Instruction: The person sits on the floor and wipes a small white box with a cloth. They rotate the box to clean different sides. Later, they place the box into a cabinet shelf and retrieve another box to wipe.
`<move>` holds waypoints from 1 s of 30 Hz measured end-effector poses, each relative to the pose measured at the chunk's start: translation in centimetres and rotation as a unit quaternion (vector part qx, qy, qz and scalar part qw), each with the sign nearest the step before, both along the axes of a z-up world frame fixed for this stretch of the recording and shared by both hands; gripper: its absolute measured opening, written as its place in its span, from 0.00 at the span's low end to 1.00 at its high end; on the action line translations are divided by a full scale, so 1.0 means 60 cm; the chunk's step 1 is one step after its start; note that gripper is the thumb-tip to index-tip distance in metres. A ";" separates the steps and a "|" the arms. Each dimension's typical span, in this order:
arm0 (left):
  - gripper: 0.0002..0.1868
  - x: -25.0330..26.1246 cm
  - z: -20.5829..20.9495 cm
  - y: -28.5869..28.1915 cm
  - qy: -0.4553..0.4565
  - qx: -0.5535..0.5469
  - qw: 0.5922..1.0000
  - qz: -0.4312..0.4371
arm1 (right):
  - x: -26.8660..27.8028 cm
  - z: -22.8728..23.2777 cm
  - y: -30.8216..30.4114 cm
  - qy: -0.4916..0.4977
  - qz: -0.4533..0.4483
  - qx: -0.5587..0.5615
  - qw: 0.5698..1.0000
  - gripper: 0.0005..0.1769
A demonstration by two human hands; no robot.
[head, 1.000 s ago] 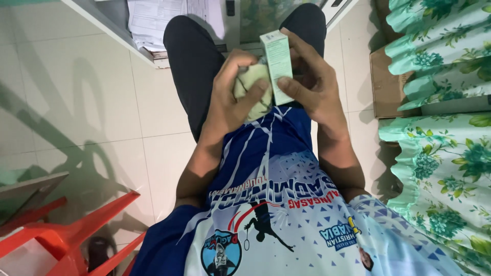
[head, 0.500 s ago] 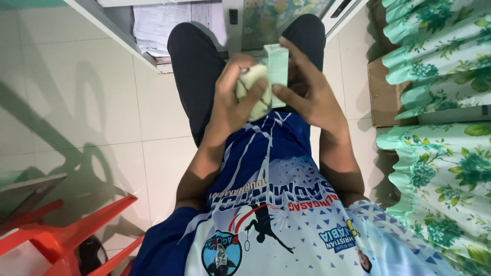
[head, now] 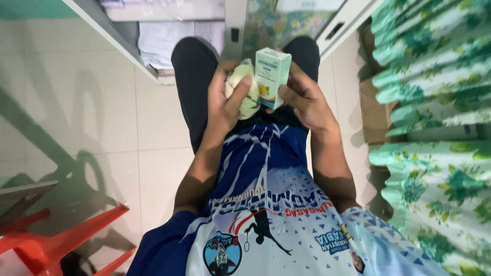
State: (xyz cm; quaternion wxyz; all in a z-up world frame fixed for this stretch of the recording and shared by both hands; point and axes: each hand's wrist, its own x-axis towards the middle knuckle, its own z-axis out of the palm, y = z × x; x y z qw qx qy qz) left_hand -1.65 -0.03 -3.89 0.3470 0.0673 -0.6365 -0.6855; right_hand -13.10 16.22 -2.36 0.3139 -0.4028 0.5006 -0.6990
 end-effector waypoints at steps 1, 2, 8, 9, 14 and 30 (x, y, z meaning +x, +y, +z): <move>0.19 -0.005 -0.014 -0.006 0.033 0.025 0.999 0.017 | -0.001 -0.007 -0.010 -0.088 -0.026 -0.020 0.996 0.32; 0.19 -0.008 -0.024 -0.012 0.041 0.019 0.999 0.022 | -0.006 -0.004 -0.015 -0.081 -0.020 -0.025 0.996 0.32; 0.12 -0.004 -0.044 -0.047 0.069 0.039 0.985 0.156 | -0.031 -0.006 -0.091 -0.200 0.127 -0.091 0.967 0.38; 0.12 -0.002 -0.048 -0.047 0.075 0.049 0.981 0.170 | -0.036 -0.014 -0.104 -0.235 0.191 -0.141 0.943 0.43; 0.12 -0.034 -0.109 -0.069 0.081 0.112 0.976 0.167 | -0.029 0.100 -0.191 -0.267 0.236 -0.125 0.926 0.31; 0.31 -0.182 -0.420 -0.092 -0.419 -0.153 0.891 -0.084 | -0.159 0.628 -0.514 0.342 0.069 -0.159 0.924 0.20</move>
